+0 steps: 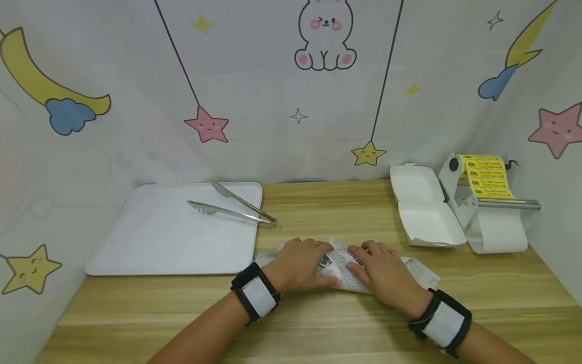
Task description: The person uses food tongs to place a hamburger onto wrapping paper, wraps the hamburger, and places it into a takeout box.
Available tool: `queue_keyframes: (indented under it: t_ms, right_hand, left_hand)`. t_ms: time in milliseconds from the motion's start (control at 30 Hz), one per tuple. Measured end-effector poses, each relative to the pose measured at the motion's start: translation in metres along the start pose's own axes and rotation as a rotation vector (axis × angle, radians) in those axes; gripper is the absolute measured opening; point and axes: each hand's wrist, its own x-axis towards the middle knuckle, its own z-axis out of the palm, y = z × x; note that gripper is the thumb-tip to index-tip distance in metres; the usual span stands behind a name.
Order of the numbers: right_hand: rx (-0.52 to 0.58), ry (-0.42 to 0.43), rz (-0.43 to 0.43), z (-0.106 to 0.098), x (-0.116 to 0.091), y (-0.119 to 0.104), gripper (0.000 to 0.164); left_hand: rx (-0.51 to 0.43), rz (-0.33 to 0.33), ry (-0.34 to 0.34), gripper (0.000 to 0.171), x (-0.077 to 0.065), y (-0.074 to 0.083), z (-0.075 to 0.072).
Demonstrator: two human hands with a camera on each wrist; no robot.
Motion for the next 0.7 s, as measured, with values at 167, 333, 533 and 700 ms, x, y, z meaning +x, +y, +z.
queue_keyframes:
  t_ms: [167, 333, 533, 700]
  right_hand:
    - [0.058, 0.036, 0.002, 0.000, -0.003, 0.001, 0.045]
    - [0.179, 0.129, 0.027, -0.006, -0.012, -0.003, 0.037]
    - [0.589, 0.101, 0.194, -0.016, -0.038, -0.020, 0.014]
    - [1.140, -0.116, 0.412, -0.016, -0.060, -0.029, 0.035]
  left_hand:
    - [-0.004, -0.011, 0.000, 0.083, -0.002, 0.000, -0.003]
    - [-0.012, -0.006, 0.017, 0.082, -0.003, 0.000, -0.003]
    - [-0.025, 0.001, 0.026, 0.083, -0.003, 0.000, -0.003]
    - [-0.030, 0.001, 0.020, 0.082, -0.004, 0.000, -0.003]
